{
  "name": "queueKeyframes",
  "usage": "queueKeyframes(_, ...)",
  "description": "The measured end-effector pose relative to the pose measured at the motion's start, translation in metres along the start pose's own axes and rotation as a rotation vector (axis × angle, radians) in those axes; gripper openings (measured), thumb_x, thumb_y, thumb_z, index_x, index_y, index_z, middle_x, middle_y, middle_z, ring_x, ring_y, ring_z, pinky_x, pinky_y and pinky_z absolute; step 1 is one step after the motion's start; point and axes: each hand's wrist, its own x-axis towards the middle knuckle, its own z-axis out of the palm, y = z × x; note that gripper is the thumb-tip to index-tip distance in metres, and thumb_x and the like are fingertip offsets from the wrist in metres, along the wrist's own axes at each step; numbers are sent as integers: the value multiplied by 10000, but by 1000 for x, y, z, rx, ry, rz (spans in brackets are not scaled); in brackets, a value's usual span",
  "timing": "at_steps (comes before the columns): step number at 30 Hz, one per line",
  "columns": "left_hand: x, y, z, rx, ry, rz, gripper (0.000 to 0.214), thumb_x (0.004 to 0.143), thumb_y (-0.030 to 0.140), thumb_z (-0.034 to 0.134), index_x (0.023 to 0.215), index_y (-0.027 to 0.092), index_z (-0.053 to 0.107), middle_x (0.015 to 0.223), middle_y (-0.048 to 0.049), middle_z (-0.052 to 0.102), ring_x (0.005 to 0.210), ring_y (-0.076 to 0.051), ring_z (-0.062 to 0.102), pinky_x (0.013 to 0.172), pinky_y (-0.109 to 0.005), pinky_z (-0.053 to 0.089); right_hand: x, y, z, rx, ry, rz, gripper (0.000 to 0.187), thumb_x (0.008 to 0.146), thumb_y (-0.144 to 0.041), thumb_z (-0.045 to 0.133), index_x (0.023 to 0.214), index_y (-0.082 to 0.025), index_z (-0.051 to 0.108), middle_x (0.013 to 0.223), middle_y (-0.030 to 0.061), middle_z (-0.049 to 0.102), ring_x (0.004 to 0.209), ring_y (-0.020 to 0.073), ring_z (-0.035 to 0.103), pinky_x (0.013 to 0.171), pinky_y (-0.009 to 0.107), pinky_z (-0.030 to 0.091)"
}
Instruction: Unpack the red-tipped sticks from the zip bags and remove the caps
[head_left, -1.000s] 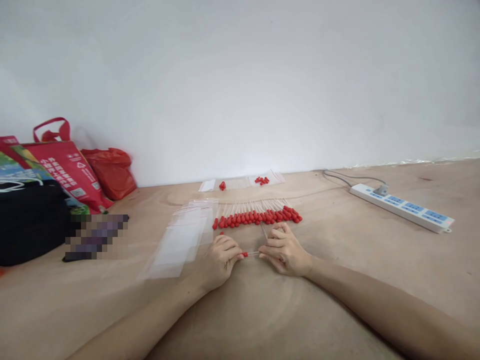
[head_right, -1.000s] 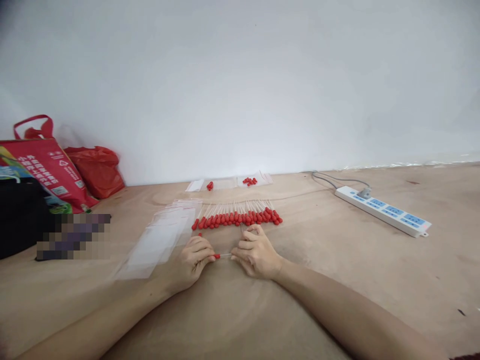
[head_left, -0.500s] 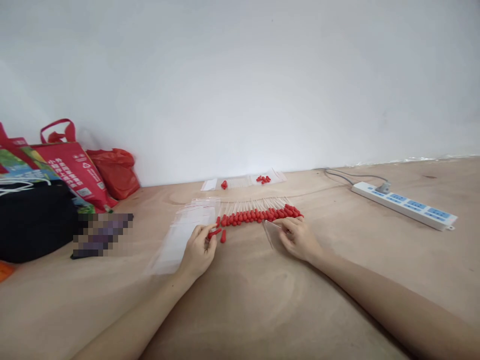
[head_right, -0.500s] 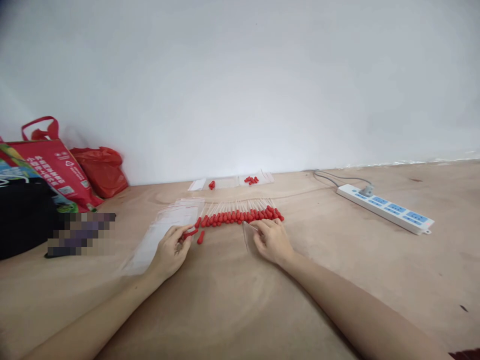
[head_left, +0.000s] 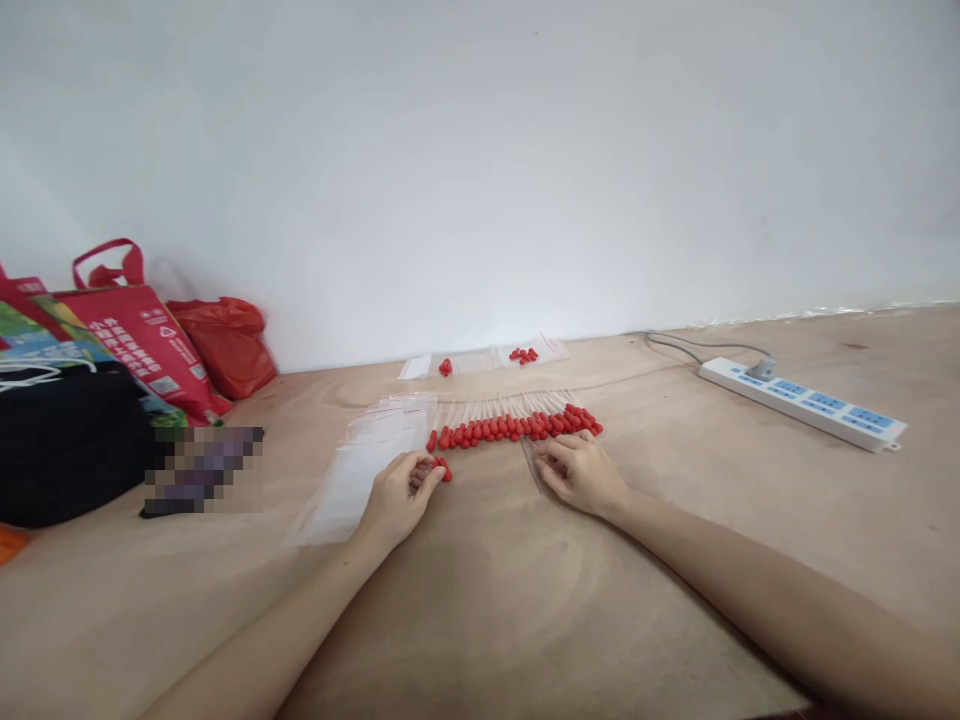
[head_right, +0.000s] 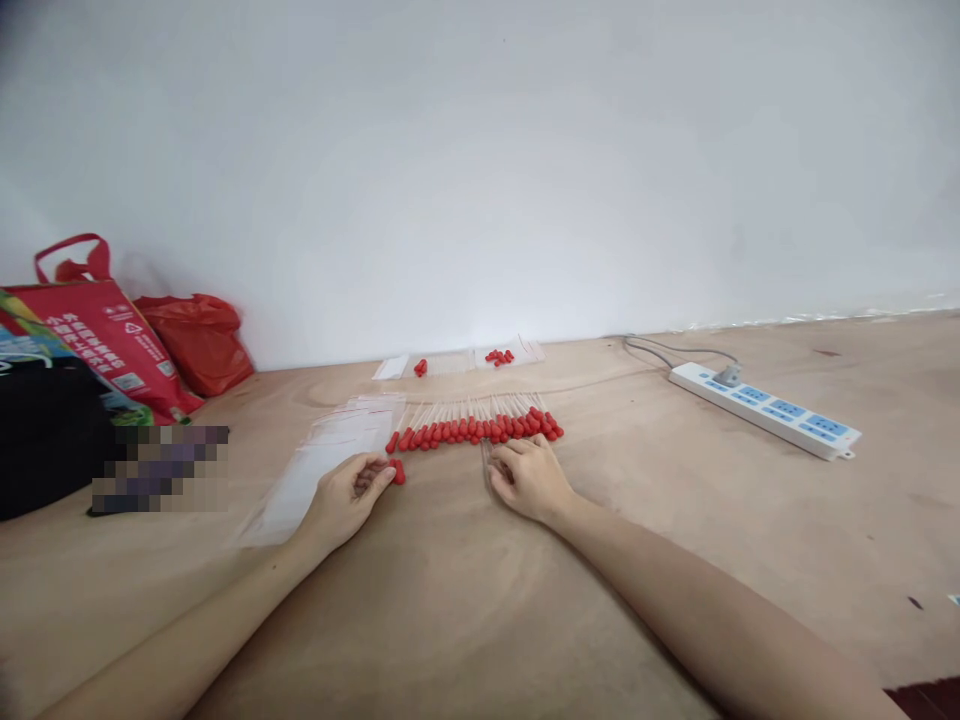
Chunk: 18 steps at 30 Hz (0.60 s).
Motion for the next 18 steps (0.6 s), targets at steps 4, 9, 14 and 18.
queueKeyframes(4,-1,1,-1,-23,-17,-15,195,799,355,446,800,181,534,747,-20,626,648,-133,591,610,-252,484,1,-4,-3,-4,-56,-2,186,798,-319,478,808,-177,599,678,17,606,670,139,525,663,283,257)
queueKeyframes(9,-1,1,-2,59,51,1,199,786,349,437,794,176,535,725,-20,598,602,-129,558,561,-245,460,2,-8,-7,4,-107,-13,298,786,-455,495,843,-187,611,754,25,621,719,149,535,684,295,257)
queueKeyframes(14,10,1,-5,227,83,18,188,757,337,467,796,177,557,790,-34,578,729,-172,554,655,-287,455,2,-8,-7,19,-85,3,340,785,-499,487,871,-195,613,786,23,626,728,146,538,695,303,256)
queueKeyframes(18,29,3,-4,350,30,13,183,737,346,516,770,179,584,848,-50,566,872,-219,527,792,-343,420,2,-5,-4,45,-27,47,311,834,-445,441,829,-191,619,740,19,624,696,129,535,690,296,263)
